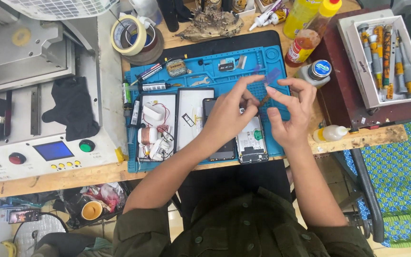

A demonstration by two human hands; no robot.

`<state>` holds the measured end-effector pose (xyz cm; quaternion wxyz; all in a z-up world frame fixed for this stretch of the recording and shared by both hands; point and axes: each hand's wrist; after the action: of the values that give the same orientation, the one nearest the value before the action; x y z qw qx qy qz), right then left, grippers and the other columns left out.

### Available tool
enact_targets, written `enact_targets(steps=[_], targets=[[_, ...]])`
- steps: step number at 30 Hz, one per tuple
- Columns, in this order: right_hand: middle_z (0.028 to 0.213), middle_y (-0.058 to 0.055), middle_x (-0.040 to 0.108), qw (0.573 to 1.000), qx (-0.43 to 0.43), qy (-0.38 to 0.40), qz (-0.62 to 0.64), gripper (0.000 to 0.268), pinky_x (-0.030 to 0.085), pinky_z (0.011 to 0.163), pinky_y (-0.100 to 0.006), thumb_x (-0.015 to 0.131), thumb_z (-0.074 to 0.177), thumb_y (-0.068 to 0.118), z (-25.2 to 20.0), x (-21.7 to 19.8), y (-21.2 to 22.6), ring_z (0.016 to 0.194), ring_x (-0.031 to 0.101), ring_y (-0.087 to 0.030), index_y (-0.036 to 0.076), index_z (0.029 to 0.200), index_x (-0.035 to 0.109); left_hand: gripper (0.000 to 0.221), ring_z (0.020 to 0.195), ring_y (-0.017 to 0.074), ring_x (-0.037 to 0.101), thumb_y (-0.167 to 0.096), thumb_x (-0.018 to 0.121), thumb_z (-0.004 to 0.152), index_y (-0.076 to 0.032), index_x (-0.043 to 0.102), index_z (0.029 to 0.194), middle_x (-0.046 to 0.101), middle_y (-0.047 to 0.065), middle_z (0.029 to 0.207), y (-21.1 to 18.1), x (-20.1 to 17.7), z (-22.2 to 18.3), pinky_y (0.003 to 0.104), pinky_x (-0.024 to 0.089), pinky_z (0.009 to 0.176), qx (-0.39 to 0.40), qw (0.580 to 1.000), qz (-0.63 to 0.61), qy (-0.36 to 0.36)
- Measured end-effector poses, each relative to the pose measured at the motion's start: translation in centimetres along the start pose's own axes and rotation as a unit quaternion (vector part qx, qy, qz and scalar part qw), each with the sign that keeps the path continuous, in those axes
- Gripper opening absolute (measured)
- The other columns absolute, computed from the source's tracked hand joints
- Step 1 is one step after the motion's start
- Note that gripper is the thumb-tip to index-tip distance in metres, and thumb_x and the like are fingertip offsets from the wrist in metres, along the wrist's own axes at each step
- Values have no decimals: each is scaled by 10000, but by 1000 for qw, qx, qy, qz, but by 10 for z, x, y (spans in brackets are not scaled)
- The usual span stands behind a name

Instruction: Disassembling a smartphone to access internal components using a screwdriver and prying tools on a repair mat.

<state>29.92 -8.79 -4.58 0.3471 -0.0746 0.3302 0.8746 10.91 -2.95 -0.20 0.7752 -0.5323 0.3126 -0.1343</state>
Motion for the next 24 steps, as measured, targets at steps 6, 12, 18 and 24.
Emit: enact_targets(steps=[6, 12, 18, 24], targets=[[1356, -163, 600, 1000, -25, 2, 4, 355, 407, 1103, -520, 622, 1156, 367, -2, 1, 0, 1241, 510, -383, 118, 1343, 795, 1040, 1494, 557, 523, 262, 496, 867, -130, 223, 1791, 601, 318, 1531, -2, 6, -4, 819, 281, 1243, 18, 999, 34, 28], [1344, -176, 601, 999, -32, 5, 3, 362, 398, 1085, -533, 612, 1162, 365, -3, 2, -2, 1206, 503, -385, 100, 1340, 784, 1063, 1391, 464, 587, 289, 458, 878, -223, 282, 1792, 674, 117, 1218, 20, 8, -3, 775, 271, 1259, 39, 996, 64, -49], [1322, -185, 592, 999, -32, 1, 4, 365, 403, 1066, -529, 594, 1174, 360, 0, 0, 0, 1190, 499, -392, 84, 1326, 779, 1038, 1318, 401, 631, 281, 438, 891, -240, 302, 1777, 711, 59, 1099, 17, 12, -4, 760, 256, 1264, 30, 998, 54, -32], [1324, -180, 591, 1000, -28, 3, 4, 367, 408, 1062, -528, 603, 1172, 372, -2, 0, -2, 1200, 503, -392, 88, 1334, 769, 1074, 1341, 399, 571, 300, 416, 863, -254, 307, 1777, 658, 93, 1247, 21, 18, -5, 775, 262, 1240, 27, 998, 59, -17]])
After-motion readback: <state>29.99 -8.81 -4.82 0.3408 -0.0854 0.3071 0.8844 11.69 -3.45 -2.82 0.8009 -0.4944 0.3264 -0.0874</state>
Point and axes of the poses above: each hand's wrist, its own z-axis towards the middle knuckle, its own x-axis out of the palm, y = z × x
